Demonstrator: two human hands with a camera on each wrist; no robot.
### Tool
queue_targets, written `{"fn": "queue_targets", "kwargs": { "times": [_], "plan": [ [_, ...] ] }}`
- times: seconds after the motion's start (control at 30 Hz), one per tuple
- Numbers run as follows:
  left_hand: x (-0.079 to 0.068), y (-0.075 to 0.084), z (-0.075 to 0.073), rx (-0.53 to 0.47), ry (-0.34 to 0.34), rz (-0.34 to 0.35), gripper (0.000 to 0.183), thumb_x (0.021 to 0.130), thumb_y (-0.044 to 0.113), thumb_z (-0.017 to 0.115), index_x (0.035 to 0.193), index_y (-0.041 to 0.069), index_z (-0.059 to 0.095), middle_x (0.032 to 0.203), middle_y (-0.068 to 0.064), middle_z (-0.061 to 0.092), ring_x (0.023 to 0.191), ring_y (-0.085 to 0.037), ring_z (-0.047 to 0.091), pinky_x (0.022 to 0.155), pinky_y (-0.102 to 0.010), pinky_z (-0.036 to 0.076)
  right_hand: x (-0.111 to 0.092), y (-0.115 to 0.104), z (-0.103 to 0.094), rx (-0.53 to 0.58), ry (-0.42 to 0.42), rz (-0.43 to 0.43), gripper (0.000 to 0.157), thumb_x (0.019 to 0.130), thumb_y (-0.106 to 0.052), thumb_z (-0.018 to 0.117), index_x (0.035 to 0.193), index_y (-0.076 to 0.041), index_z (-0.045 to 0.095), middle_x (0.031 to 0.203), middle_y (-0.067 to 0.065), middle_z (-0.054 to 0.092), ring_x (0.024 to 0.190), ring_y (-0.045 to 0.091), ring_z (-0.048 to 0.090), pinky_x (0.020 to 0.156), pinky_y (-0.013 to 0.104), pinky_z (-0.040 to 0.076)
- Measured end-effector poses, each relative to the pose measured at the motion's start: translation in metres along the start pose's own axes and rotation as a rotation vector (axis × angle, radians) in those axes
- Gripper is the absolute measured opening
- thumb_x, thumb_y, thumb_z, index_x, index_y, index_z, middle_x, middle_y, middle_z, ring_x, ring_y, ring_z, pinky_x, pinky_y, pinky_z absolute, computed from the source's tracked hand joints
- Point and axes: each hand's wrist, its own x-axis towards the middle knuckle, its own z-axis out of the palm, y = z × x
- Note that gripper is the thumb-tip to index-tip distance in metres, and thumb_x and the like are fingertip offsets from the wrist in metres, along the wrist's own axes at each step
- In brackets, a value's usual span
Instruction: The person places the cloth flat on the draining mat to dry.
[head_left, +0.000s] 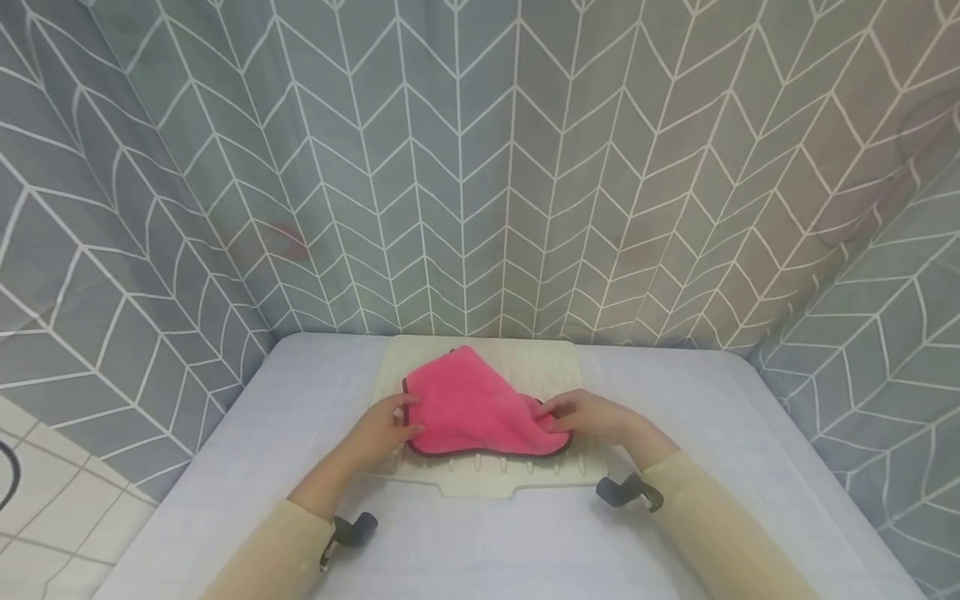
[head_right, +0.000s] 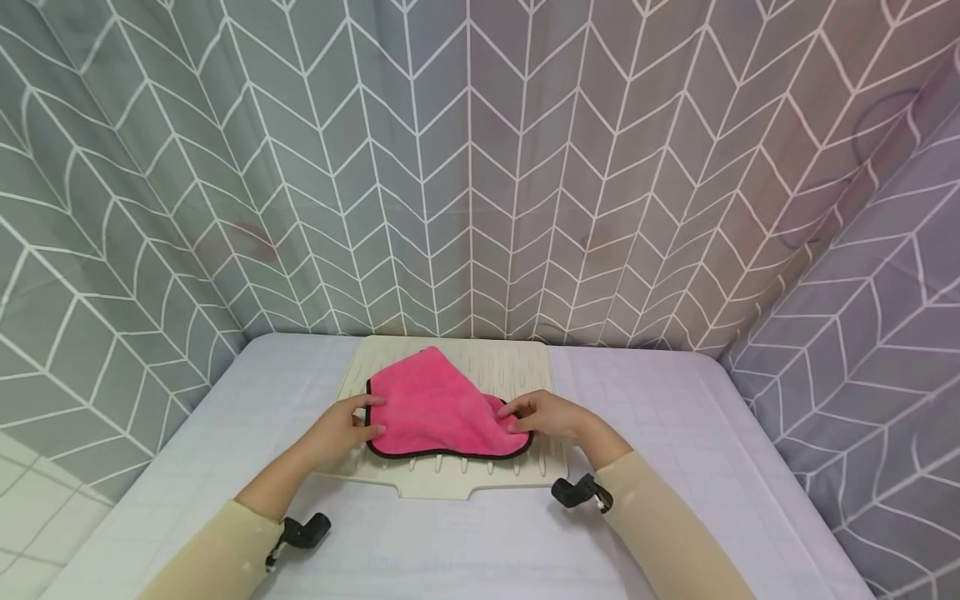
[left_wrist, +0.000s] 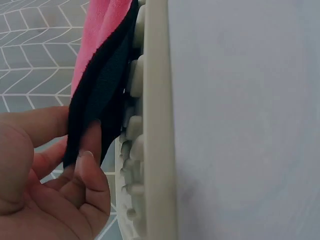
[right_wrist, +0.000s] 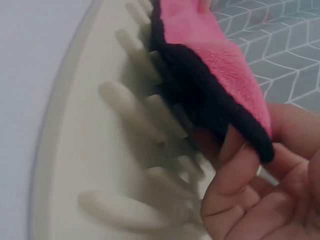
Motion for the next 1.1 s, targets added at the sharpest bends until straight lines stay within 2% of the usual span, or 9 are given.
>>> {"fn": "queue_targets", "kwargs": {
  "times": [0.2, 0.33, 0.5, 0.7, 0.73, 0.8, 0.9, 0.97, 1.1],
  "plan": [
    [0.001, 0.003, -0.011, -0.016, -0.015, -0.015, 0.067, 0.089, 0.012, 0.076, 0.149, 0.007, 0.046, 0.091, -0.006, 0.06, 0.074, -0.016, 0.057, 0.062, -0.028, 0.051, 0.0, -0.002, -0.008, 0.011, 0.069, -0.057, 0.051, 0.09, -0.012, 0.071, 0.139, -0.018, 0.061, 0.146, 0.004, 0.054, 0.143, 0.029, 0.035, 0.117, 0.052, 0.026],
    [0.005, 0.003, -0.019, -0.017, -0.058, 0.002, 0.077, 0.089, 0.011, 0.076, 0.155, 0.009, 0.036, 0.08, -0.006, 0.062, 0.07, -0.018, 0.06, 0.062, -0.031, 0.051, -0.001, -0.009, -0.01, 0.083, 0.157, -0.124, 0.058, 0.093, -0.014, 0.068, 0.149, -0.015, 0.05, 0.154, 0.008, 0.044, 0.143, 0.031, 0.037, 0.113, 0.05, 0.036],
    [0.01, 0.001, -0.026, -0.034, -0.053, 0.057, 0.089, 0.088, 0.01, 0.077, 0.159, 0.009, 0.024, 0.073, -0.006, 0.06, 0.068, -0.018, 0.059, 0.062, -0.03, 0.049, -0.001, -0.014, -0.012, 0.193, 0.309, -0.203, 0.066, 0.098, -0.01, 0.064, 0.157, -0.008, 0.033, 0.164, 0.015, 0.023, 0.135, 0.039, 0.046, 0.098, 0.034, 0.052],
    [0.014, 0.005, -0.033, -0.038, 0.03, 0.126, 0.096, 0.086, 0.01, 0.079, 0.161, 0.016, 0.019, 0.108, -0.017, 0.058, 0.073, -0.018, 0.058, 0.064, -0.029, 0.054, -0.005, -0.021, -0.015, 0.187, 0.451, -0.309, 0.078, 0.094, -0.006, 0.07, 0.158, -0.006, 0.026, 0.162, 0.022, 0.024, 0.121, 0.034, 0.061, 0.089, 0.023, 0.055],
    [0.015, 0.006, -0.034, -0.036, 0.038, 0.139, 0.097, 0.086, 0.009, 0.079, 0.161, 0.015, 0.019, 0.121, -0.019, 0.055, 0.074, -0.019, 0.059, 0.065, -0.03, 0.055, -0.007, -0.022, -0.016, 0.178, 0.457, -0.316, 0.079, 0.093, -0.006, 0.07, 0.158, -0.006, 0.026, 0.16, 0.024, 0.027, 0.118, 0.032, 0.063, 0.088, 0.024, 0.055],
    [0.015, 0.007, -0.035, -0.03, 0.042, 0.143, 0.097, 0.086, 0.009, 0.08, 0.161, 0.015, 0.02, 0.123, -0.022, 0.055, 0.073, -0.019, 0.06, 0.065, -0.03, 0.055, -0.01, -0.022, -0.018, 0.122, 0.47, -0.298, 0.081, 0.091, -0.008, 0.073, 0.158, -0.007, 0.028, 0.156, 0.026, 0.034, 0.113, 0.026, 0.067, 0.086, 0.023, 0.056],
    [0.016, 0.005, -0.035, -0.017, -0.006, 0.136, 0.096, 0.086, 0.007, 0.079, 0.161, 0.011, 0.019, 0.114, -0.02, 0.061, 0.074, -0.018, 0.063, 0.065, -0.03, 0.055, -0.015, -0.019, -0.018, 0.016, 0.424, -0.237, 0.082, 0.09, -0.011, 0.075, 0.157, -0.005, 0.028, 0.151, 0.03, 0.039, 0.101, 0.026, 0.071, 0.082, 0.026, 0.057],
    [0.015, 0.001, -0.034, -0.004, -0.049, 0.099, 0.097, 0.085, 0.008, 0.079, 0.161, 0.011, 0.019, 0.094, -0.014, 0.062, 0.075, -0.016, 0.063, 0.065, -0.029, 0.053, -0.019, -0.017, -0.016, -0.061, 0.376, -0.165, 0.084, 0.089, -0.014, 0.077, 0.157, -0.003, 0.029, 0.152, 0.029, 0.038, 0.092, 0.026, 0.073, 0.078, 0.028, 0.058],
    [0.012, -0.006, -0.03, 0.017, -0.111, 0.056, 0.098, 0.084, 0.009, 0.081, 0.161, 0.01, 0.019, 0.125, -0.018, 0.058, 0.075, -0.015, 0.06, 0.064, -0.027, 0.051, -0.023, -0.014, -0.011, -0.145, 0.267, -0.057, 0.085, 0.087, -0.017, 0.079, 0.156, -0.003, 0.03, 0.152, 0.028, 0.037, 0.081, 0.023, 0.072, 0.072, 0.032, 0.057]
  ]
}}
